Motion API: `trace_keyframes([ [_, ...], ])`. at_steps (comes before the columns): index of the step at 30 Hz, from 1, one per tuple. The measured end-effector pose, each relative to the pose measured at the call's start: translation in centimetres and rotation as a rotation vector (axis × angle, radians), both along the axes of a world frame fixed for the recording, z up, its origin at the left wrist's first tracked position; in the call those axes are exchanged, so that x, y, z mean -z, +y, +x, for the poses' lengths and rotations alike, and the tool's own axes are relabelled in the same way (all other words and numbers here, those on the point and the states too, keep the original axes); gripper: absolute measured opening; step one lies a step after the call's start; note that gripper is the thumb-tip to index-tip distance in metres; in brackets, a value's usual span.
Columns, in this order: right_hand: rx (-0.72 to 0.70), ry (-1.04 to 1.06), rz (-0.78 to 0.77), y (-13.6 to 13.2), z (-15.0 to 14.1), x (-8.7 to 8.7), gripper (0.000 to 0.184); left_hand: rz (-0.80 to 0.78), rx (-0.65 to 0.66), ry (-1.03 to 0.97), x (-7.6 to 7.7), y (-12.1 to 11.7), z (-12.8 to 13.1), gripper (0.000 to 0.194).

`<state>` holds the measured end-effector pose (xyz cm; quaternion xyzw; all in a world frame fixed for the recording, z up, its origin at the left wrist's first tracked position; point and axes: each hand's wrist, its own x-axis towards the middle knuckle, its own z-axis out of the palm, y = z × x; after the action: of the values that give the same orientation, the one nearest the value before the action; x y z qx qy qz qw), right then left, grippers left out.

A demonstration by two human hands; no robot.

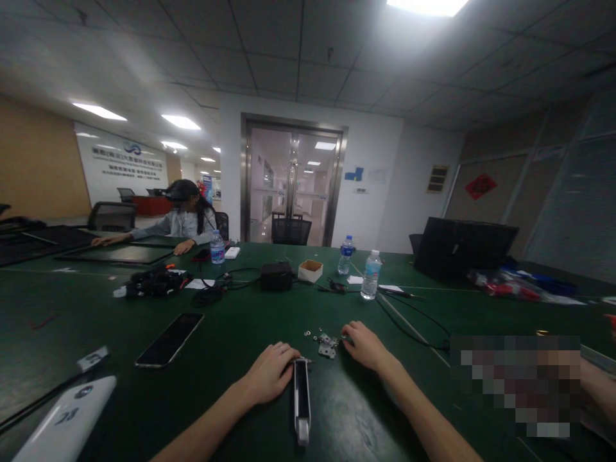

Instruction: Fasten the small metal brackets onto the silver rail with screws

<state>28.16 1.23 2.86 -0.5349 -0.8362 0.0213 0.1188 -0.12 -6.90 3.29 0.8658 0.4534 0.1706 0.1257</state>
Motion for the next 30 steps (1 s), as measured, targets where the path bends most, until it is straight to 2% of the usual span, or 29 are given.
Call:
trace_keyframes([
  [5, 0.026, 0.015, -0.092, 1.1, 1.5, 1.2, 0.017, -0.015, -0.008, 0.007, -0.4, -0.2, 0.1, 0.030],
  [12, 0.014, 0.114, -0.095, 1.7, 1.3, 2.1, 0.018, -0.019, -0.006, -0.003, -0.2, -0.1, 0.0, 0.029],
  [16, 0.053, 0.116, -0.121, 1.9, 0.9, 2.4, 0.011, -0.019, -0.008, 0.006, -0.5, -0.3, 0.0, 0.028],
  [20, 0.052, 0.111, -0.122, 1.6, 0.5, 2.4, 0.009, -0.022, -0.012, 0.013, -0.4, -0.2, 0.1, 0.028],
  [26, -0.010, 0.106, -0.099, 0.9, 0.4, 1.7, 0.016, -0.017, -0.003, 0.006, 0.0, 0.0, -0.1, 0.028],
  [30, 0.007, 0.095, -0.105, 0.7, 0.1, 1.4, 0.015, -0.021, -0.010, 0.005, -0.1, -0.1, -0.1, 0.028],
])
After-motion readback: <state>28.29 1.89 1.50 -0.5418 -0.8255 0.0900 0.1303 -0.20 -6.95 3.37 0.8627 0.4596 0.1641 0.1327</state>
